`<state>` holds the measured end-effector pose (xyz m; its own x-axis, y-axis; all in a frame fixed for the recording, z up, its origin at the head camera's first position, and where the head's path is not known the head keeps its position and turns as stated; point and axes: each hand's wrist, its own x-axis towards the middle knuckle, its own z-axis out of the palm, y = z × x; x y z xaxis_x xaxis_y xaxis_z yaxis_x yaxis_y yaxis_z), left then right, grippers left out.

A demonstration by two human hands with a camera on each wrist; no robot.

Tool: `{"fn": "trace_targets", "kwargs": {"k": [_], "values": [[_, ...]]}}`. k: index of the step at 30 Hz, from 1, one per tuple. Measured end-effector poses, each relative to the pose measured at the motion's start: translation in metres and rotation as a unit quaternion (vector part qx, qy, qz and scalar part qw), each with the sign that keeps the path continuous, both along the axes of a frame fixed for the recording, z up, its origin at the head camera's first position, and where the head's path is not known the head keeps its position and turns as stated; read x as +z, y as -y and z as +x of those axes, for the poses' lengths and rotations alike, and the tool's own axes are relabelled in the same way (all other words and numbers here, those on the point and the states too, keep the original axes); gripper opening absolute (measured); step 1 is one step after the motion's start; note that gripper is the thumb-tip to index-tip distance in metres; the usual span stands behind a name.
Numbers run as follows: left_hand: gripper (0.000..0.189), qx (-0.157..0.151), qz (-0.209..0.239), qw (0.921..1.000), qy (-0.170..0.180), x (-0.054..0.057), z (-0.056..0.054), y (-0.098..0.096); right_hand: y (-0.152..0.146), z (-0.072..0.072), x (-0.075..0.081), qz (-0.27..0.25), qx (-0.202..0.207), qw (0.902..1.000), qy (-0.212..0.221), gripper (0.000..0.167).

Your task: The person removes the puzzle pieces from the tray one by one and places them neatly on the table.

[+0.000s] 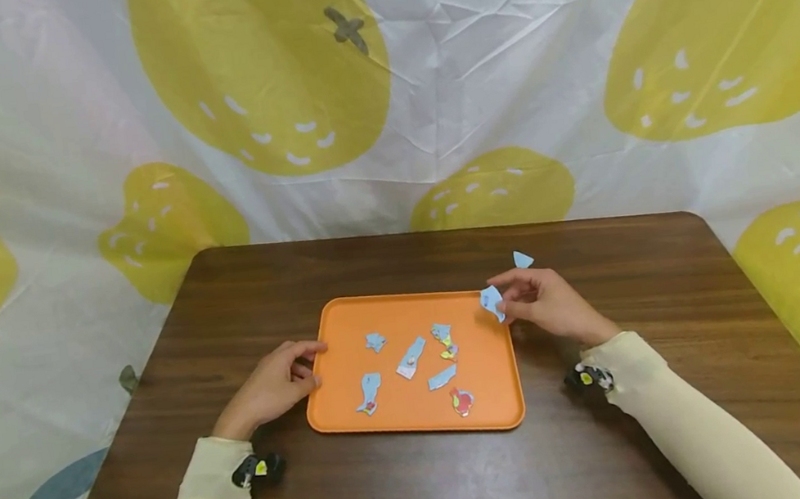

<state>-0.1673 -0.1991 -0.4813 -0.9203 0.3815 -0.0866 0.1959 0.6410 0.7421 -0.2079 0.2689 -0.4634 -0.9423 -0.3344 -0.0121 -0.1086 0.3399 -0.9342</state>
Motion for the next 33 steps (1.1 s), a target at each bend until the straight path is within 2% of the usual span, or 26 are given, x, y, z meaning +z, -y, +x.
{"fn": "trace_targets", "kwargs": {"k": [4,12,17,21,25,33], "values": [[0.049,-0.001,0.004,1.0,0.004,0.001,-0.001,0.001,-0.005,-0.002,0.002,-0.006,-0.006,0.9999,0.014,0.044],[0.052,-0.011,0.023,0.9996,0.015,0.005,-0.003,0.002,-0.018,-0.006,0.004,0.019,-0.02,0.9995,-0.012,0.044],[0.058,0.002,0.021,0.9992,0.035,0.01,-0.006,0.003,-0.025,-0.009,0.005,0.022,-0.029,0.9991,-0.02,0.045],[0.061,0.013,0.039,0.9963,0.075,0.013,-0.007,0.004,-0.032,-0.01,0.006,0.021,-0.047,0.9985,-0.018,0.044],[0.062,0.027,0.077,0.9894,0.12,0.013,-0.008,0.003,-0.038,-0.013,0.005,0.022,-0.058,0.9979,-0.018,0.045],[0.059,0.027,0.093,0.9865,0.133,0.011,-0.008,0.004,-0.045,-0.018,0.005,0.028,-0.069,0.9972,-0.008,0.044]]}}
